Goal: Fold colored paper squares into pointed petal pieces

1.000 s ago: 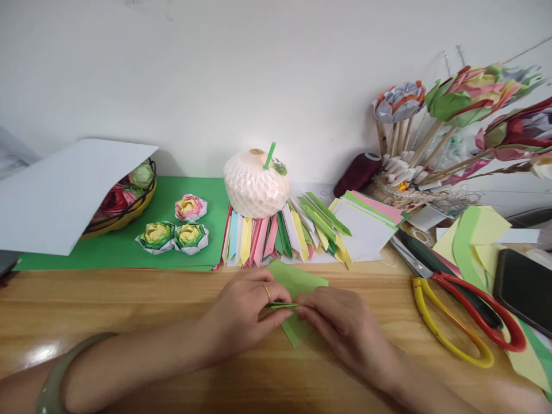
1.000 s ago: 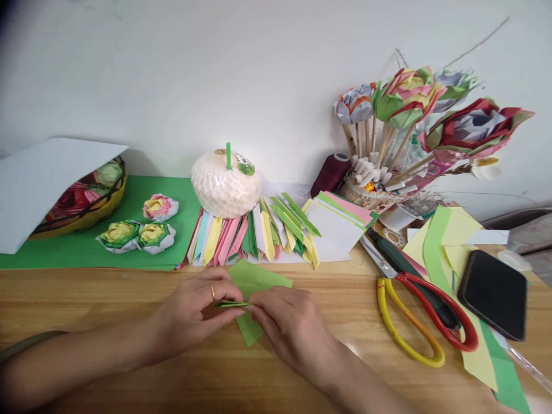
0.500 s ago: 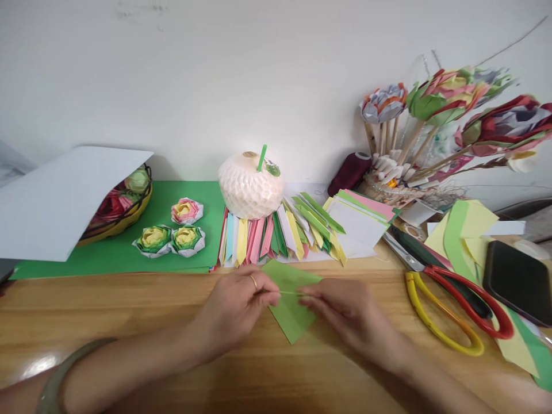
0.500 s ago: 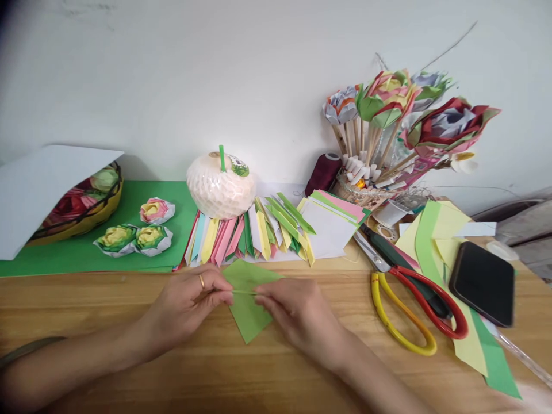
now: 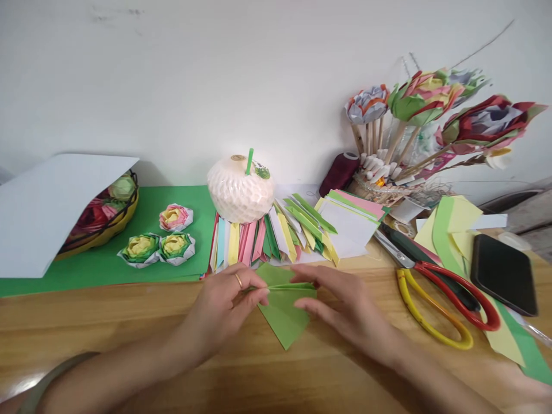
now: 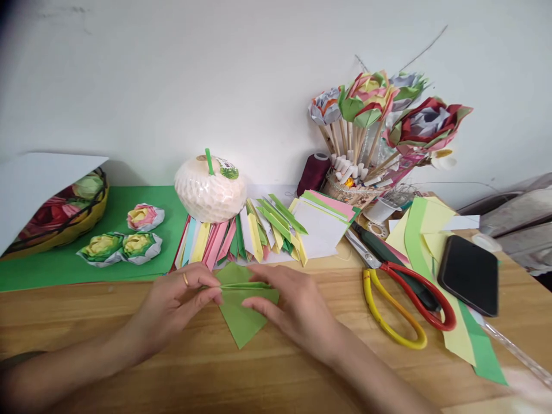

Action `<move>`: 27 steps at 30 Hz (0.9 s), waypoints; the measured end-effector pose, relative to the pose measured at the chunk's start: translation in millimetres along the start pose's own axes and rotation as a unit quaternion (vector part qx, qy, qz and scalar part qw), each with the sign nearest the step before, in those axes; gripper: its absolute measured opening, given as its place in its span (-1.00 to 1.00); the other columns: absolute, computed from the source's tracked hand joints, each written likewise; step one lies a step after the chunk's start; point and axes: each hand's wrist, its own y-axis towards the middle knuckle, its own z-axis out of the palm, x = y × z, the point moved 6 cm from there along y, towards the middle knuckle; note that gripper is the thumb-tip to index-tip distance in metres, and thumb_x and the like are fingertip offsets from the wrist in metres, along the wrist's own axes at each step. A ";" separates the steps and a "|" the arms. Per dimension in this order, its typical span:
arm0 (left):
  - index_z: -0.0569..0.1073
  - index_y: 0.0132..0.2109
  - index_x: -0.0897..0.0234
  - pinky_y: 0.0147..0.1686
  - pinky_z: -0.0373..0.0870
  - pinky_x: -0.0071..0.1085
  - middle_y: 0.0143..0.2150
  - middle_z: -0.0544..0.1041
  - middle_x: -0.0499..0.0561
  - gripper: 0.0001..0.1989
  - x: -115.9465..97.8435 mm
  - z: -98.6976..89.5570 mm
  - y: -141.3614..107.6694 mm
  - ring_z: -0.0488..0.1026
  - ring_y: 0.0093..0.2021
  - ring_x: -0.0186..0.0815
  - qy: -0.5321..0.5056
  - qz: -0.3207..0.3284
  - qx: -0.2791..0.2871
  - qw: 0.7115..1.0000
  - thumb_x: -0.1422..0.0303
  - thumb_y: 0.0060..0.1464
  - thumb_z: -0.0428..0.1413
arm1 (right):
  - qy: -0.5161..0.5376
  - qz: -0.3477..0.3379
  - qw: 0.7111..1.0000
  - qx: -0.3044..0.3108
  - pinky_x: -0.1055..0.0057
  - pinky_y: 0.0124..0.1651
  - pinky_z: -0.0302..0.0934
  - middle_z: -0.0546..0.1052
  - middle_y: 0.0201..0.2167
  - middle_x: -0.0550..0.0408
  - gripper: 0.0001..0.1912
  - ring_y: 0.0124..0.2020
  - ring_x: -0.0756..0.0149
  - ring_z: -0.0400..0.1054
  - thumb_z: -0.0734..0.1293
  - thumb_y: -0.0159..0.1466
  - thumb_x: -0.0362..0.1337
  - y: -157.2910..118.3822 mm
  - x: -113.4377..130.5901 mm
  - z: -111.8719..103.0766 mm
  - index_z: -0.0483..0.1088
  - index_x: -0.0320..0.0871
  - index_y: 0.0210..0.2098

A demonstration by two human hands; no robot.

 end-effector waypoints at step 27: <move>0.41 -0.31 0.28 -0.48 0.34 -0.58 -0.51 0.47 -0.10 -0.81 -8.4 -10.6 -1.9 0.39 -0.48 -0.43 0.115 0.133 -0.035 0.984 0.38 0.28 -0.02 | 0.006 0.092 0.995 0.038 0.53 -0.44 0.19 0.49 -0.52 0.12 -0.62 -0.50 0.41 0.36 0.14 0.37 -0.07 -3.9 -22.6 -14.4 0.40 -0.17 -0.40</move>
